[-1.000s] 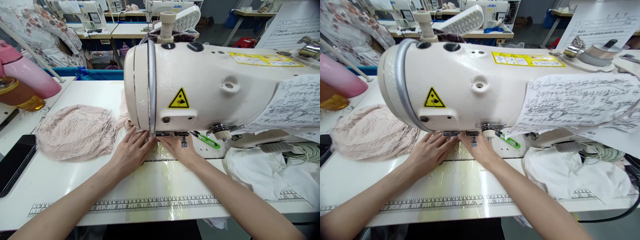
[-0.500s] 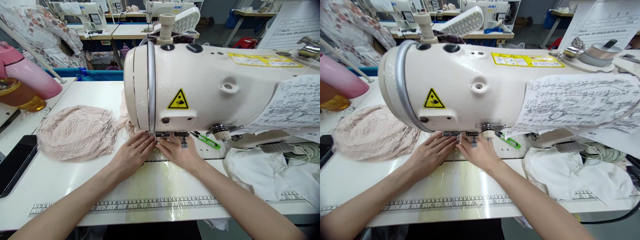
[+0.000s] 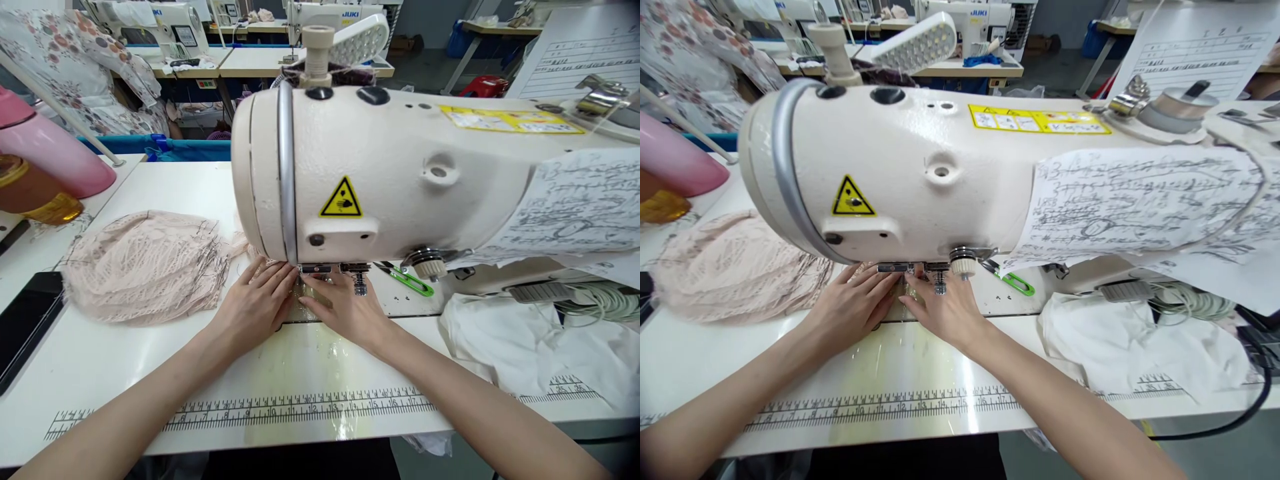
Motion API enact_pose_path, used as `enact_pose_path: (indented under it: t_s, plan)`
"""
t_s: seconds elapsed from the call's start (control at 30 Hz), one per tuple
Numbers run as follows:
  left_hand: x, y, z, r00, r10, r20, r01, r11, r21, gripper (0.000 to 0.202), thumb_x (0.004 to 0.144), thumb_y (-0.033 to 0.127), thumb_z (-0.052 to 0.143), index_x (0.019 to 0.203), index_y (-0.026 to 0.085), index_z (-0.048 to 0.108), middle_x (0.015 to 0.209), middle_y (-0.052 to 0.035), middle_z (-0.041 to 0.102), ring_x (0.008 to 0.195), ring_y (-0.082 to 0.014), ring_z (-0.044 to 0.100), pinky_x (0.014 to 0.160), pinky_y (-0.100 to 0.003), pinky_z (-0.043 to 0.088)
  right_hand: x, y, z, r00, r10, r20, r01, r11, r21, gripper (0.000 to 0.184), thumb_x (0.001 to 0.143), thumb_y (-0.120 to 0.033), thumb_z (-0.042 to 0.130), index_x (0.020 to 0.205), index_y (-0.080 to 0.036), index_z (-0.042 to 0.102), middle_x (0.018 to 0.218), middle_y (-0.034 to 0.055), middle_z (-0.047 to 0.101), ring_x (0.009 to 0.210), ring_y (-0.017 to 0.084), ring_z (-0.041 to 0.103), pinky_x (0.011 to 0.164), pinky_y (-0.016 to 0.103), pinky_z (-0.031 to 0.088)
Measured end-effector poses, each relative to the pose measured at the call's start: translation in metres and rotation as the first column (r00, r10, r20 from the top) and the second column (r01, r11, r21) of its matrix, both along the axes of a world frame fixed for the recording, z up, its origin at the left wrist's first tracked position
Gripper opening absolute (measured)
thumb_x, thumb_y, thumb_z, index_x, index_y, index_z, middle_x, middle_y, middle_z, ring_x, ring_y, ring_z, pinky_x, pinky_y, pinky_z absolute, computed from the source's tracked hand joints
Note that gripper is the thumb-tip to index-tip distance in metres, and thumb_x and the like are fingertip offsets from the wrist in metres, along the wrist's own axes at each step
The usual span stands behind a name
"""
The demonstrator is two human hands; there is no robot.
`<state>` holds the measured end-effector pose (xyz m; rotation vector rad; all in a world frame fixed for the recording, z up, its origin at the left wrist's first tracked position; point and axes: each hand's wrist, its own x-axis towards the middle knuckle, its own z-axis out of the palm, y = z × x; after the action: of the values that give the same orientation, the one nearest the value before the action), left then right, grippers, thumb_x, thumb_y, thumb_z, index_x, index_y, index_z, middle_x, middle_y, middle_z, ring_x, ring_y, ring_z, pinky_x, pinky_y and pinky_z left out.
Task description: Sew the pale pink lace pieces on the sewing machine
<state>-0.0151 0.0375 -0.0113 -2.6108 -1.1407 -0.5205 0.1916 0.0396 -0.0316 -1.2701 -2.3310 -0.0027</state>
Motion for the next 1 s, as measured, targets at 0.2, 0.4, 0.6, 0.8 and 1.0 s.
enact_pose_path:
  t_s: [0.2,0.4,0.6,0.8,1.0]
  plan:
    - [0.001,0.0,0.0,0.999,0.034,-0.038,-0.035,0.999,-0.036,0.038,0.096,0.024,0.042,0.127,0.009,0.06,0.123,-0.0143,0.066,0.115,-0.0283,0.062,0.108,-0.049,0.041,-0.003,0.002,0.003,1.0,0.028,0.001,-0.028,0.999,-0.032,0.038,0.093,-0.047,0.051,0.121,-0.027,0.065,0.111,0.0094,0.069,0.097,0.025,0.062,0.078,0.038,0.049]
    - [0.0,0.0,-0.001,0.996,0.054,-0.064,-0.057,0.997,-0.059,0.041,0.095,0.026,0.043,0.129,0.008,0.057,0.129,-0.0162,0.062,0.117,-0.0297,0.06,0.108,-0.049,0.04,-0.003,0.002,0.002,1.0,0.0,-0.013,-0.001,0.999,-0.033,0.036,0.094,-0.046,0.05,0.12,-0.027,0.066,0.109,0.0088,0.07,0.094,0.024,0.063,0.076,0.036,0.047]
    - [-0.001,0.0,-0.002,0.996,0.065,-0.057,-0.069,0.995,-0.067,0.042,0.096,0.029,0.044,0.131,0.01,0.057,0.13,-0.0142,0.062,0.121,-0.0289,0.057,0.11,-0.049,0.038,-0.001,0.011,0.004,0.993,-0.048,-0.109,0.036,0.993,-0.111,0.026,0.095,-0.042,0.049,0.098,-0.027,0.071,0.09,0.0047,0.072,0.082,0.021,0.063,0.07,0.031,0.044]
    - [-0.001,-0.004,0.008,0.995,0.071,-0.066,-0.071,0.997,-0.005,0.038,0.097,0.037,0.047,0.128,0.017,0.058,0.129,-0.0084,0.063,0.122,-0.0238,0.055,0.106,-0.043,0.042,0.004,0.016,0.014,0.977,-0.031,-0.213,0.007,0.994,-0.112,0.031,0.095,-0.043,0.044,0.089,-0.027,0.07,0.074,0.0044,0.071,0.072,0.022,0.061,0.068,0.034,0.042]
    - [-0.049,0.008,0.046,0.748,0.661,-0.059,-0.663,0.748,-0.039,0.03,0.097,0.029,0.044,0.115,0.015,0.063,0.116,-0.0133,0.066,0.108,-0.0278,0.059,0.079,-0.038,0.049,0.005,0.017,0.016,0.978,-0.012,-0.209,-0.02,0.989,-0.147,0.037,0.095,-0.045,0.043,0.076,-0.026,0.067,0.062,0.0008,0.066,0.053,0.016,0.05,0.052,0.028,0.026]
